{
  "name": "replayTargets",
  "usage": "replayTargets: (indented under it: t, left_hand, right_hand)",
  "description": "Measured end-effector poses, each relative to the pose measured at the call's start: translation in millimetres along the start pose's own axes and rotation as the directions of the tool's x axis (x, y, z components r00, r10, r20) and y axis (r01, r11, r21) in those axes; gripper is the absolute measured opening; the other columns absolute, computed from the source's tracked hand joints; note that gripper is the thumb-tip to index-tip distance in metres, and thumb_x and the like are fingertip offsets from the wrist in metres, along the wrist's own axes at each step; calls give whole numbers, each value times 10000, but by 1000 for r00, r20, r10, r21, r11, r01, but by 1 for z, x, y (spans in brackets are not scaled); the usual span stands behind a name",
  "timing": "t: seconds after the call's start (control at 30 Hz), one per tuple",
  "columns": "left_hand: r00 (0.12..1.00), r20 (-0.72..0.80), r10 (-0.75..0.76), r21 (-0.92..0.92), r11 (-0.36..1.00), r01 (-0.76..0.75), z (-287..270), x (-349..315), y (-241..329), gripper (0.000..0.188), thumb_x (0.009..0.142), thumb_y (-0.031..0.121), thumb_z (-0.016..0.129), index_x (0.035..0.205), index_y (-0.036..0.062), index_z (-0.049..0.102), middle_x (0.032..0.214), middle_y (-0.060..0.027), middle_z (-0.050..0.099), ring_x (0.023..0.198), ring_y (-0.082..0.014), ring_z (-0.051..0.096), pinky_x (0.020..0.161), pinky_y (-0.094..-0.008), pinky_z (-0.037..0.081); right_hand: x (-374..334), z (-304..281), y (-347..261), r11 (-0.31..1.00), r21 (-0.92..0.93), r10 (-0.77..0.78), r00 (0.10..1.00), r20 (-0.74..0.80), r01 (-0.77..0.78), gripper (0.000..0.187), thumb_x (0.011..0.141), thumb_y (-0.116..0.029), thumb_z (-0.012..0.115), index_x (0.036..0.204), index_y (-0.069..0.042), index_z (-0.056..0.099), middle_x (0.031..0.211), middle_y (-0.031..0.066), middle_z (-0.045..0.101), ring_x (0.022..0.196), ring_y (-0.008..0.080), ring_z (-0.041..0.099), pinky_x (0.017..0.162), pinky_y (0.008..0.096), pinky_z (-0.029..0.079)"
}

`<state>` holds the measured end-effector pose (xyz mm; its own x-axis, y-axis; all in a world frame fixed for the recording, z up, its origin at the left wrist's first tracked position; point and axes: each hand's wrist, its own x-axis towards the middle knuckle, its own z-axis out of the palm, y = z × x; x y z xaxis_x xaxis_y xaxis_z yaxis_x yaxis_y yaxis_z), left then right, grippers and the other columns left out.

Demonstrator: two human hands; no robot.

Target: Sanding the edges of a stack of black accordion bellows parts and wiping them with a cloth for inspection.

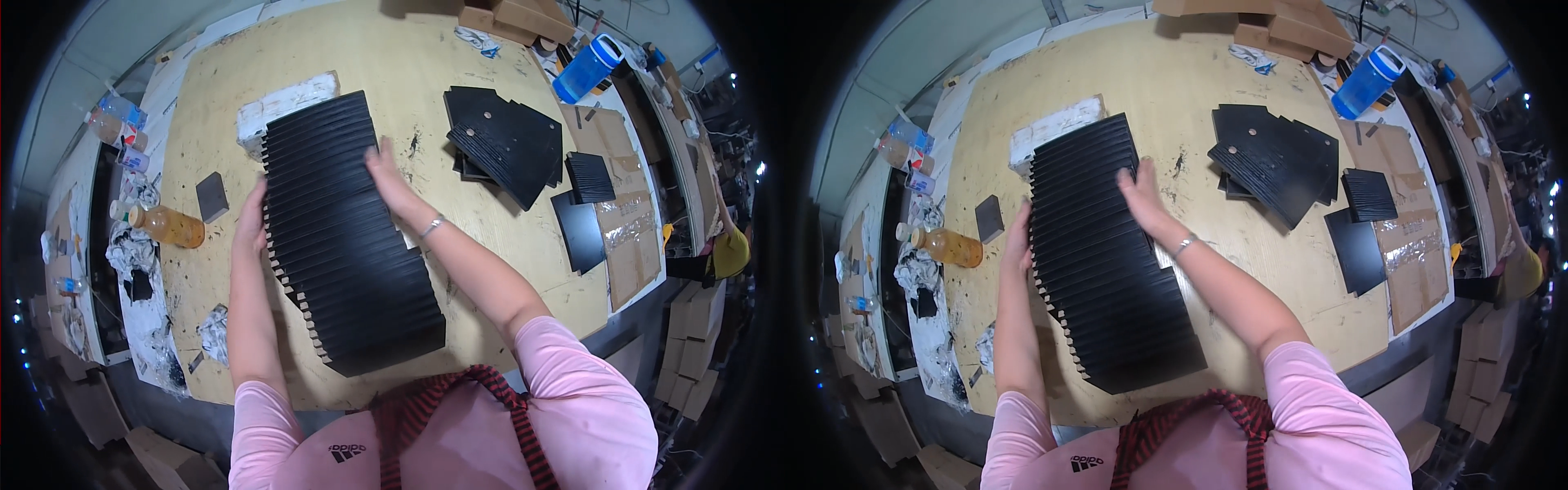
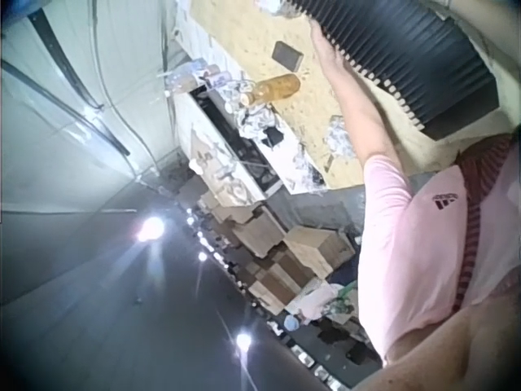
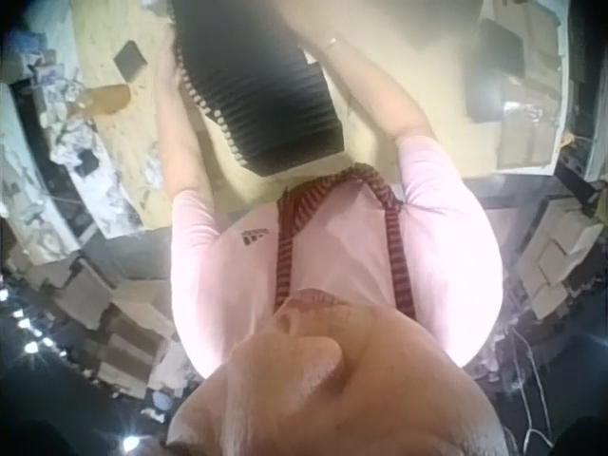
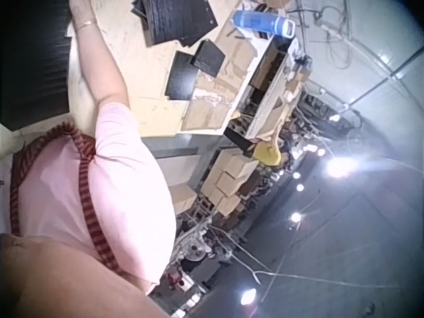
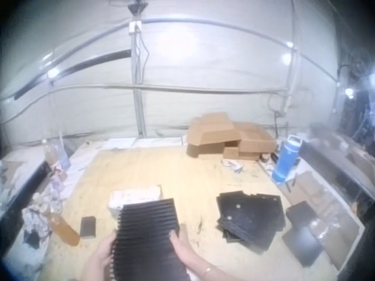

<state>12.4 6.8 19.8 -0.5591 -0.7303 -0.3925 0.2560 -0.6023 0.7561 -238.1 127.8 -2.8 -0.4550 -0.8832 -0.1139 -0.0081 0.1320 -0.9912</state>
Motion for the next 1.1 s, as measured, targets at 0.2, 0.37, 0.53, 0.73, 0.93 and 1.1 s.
replayTargets:
  t: [0.2,0.37,0.53,0.73,0.93,1.1]
  left_hand:
    - [981,-7,-191,66,979,192,-20,18,16,483,1017,410,557,1323,39,604,1274,-122,665,1112,-223,648,964,-390,542]
    - [984,-156,86,98,993,-71,-26,-50,-5,614,1055,460,437,1471,9,433,1489,-136,483,1340,-237,482,1118,-371,403]
    - [980,-119,161,364,925,-108,-30,-172,-95,710,1091,481,260,1581,-23,167,1660,-141,191,1536,-231,154,1249,-376,112]
    - [924,-149,353,446,858,-256,21,-222,-181,753,1046,303,508,1589,-20,100,1670,-197,108,1548,-260,114,1234,-339,133]
    - [875,-227,427,471,835,-285,7,-223,-159,730,1041,348,530,1554,-68,221,1605,-184,318,1472,-223,310,1195,-313,247]
    - [916,-212,340,409,883,-232,-5,-238,-142,786,1042,417,514,1557,-78,186,1611,-197,300,1473,-233,311,1191,-311,261]
  right_hand:
    - [1,18,-5,978,-202,-59,998,-10,56,1022,978,-608,485,1538,135,64,1634,316,39,1545,375,26,1252,403,85]
    - [-49,-31,-14,998,6,64,975,211,-67,883,1029,-572,373,1587,25,39,1675,210,-7,1558,292,-29,1251,356,38]
    - [-171,-62,19,929,193,218,890,401,-314,731,1079,-518,271,1611,-67,52,1683,149,47,1555,248,37,1255,386,73]
    - [-210,-55,45,699,593,243,912,329,-400,709,1045,-589,352,1488,-40,425,1479,121,509,1334,262,510,1149,409,387]
    - [-220,-7,2,748,544,292,925,244,-380,726,1036,-575,404,1524,-40,347,1542,109,420,1385,277,446,1172,415,356]
    - [-211,-5,12,831,437,342,936,84,-343,745,1031,-596,392,1521,-35,356,1537,127,425,1384,283,448,1172,415,356]
